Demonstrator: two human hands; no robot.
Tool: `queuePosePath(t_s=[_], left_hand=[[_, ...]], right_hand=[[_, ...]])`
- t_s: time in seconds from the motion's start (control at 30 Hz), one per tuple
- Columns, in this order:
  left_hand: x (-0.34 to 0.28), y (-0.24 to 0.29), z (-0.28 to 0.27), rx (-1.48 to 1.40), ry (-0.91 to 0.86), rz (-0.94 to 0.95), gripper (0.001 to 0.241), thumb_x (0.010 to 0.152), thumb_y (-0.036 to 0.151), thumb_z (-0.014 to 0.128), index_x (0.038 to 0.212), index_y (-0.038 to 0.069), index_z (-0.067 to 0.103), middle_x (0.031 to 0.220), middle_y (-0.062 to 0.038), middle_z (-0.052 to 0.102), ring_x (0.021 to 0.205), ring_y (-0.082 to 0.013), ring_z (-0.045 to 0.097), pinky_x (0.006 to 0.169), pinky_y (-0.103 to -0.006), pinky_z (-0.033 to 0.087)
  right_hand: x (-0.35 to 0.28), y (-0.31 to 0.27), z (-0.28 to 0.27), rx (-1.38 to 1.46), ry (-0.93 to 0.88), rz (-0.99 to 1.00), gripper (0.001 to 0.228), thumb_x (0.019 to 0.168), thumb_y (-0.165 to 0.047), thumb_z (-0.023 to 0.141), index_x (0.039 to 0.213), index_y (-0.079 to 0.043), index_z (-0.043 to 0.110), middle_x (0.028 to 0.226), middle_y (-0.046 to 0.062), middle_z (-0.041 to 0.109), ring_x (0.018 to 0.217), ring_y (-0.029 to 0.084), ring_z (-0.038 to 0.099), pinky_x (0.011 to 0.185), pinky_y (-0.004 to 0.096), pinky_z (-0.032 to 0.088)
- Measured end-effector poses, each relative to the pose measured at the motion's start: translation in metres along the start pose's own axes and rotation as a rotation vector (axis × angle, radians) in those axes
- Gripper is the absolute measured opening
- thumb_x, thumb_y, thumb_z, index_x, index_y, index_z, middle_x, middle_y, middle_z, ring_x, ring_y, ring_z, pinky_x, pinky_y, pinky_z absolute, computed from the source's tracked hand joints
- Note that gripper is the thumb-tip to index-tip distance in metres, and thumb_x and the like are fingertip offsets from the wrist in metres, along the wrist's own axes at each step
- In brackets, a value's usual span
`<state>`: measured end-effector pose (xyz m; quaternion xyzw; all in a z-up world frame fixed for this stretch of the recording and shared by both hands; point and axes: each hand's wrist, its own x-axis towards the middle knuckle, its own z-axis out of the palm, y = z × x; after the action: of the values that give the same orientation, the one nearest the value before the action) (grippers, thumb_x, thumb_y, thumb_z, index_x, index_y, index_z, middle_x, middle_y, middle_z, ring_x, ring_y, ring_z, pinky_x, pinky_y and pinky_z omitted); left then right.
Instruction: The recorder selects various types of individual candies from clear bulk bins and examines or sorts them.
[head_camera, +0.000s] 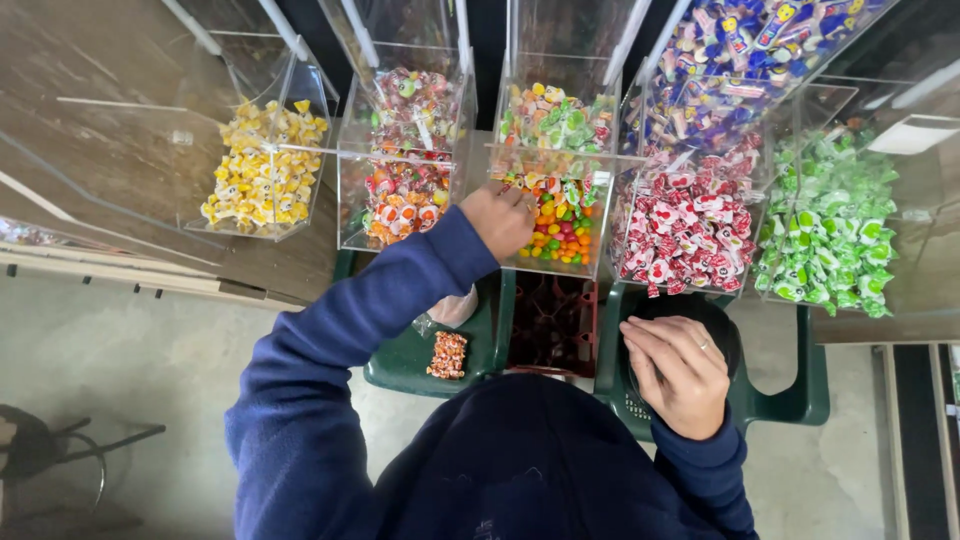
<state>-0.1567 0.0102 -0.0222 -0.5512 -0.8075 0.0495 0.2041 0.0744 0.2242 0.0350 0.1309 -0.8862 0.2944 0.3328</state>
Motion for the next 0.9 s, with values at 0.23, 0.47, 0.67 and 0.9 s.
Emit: queuePosePath(t_s=[0.23,0.47,0.67,0.9], left_hand=[[-0.007,-0.010,-0.062,0.019,0.291,-0.062,0.015,0.086,0.015,0.064,0.093,0.003,0.069,0.104,-0.012,0.073,0.096,-0.0219,0.069,0.080,-0.0350,0.055],[-0.055,0.097,-0.107,-1.216,0.415,-0.145,0.012,0.103,0.006,0.064,0.109,0.003,0.054,0.110,-0.015,0.060,0.103,-0.0332,0.063,0.092,-0.0388,0.054],[-0.092,0.123,-0.089,-1.252,0.584,-0.538,0.006,0.103,0.002,0.060,0.108,0.002,0.055,0.108,-0.014,0.059,0.098,-0.0289,0.061,0.089,-0.0351,0.051],[-0.112,0.129,-0.094,-1.504,0.605,-0.704,0.036,0.096,0.012,0.075,0.124,0.000,0.057,0.116,-0.012,0.062,0.096,-0.0201,0.068,0.086,-0.0294,0.058]], right_hand=[[-0.003,-0.001,0.013,0.077,0.017,-0.020,0.019,0.083,0.006,0.079,0.101,-0.001,0.074,0.102,0.010,0.072,0.093,0.028,0.071,0.087,0.037,0.057],[-0.037,0.005,0.059,1.015,-0.153,0.317,0.049,0.088,-0.008,0.080,0.126,0.002,0.051,0.116,0.012,0.065,0.102,0.019,0.071,0.090,0.032,0.058],[-0.043,0.009,0.089,0.959,-0.222,0.513,0.016,0.098,0.003,0.066,0.113,0.008,0.066,0.101,0.014,0.076,0.082,0.017,0.074,0.075,0.027,0.061],[-0.033,-0.002,0.105,0.936,-0.323,0.418,0.016,0.100,0.003,0.066,0.115,0.008,0.068,0.101,0.014,0.077,0.084,0.017,0.075,0.077,0.027,0.062]])
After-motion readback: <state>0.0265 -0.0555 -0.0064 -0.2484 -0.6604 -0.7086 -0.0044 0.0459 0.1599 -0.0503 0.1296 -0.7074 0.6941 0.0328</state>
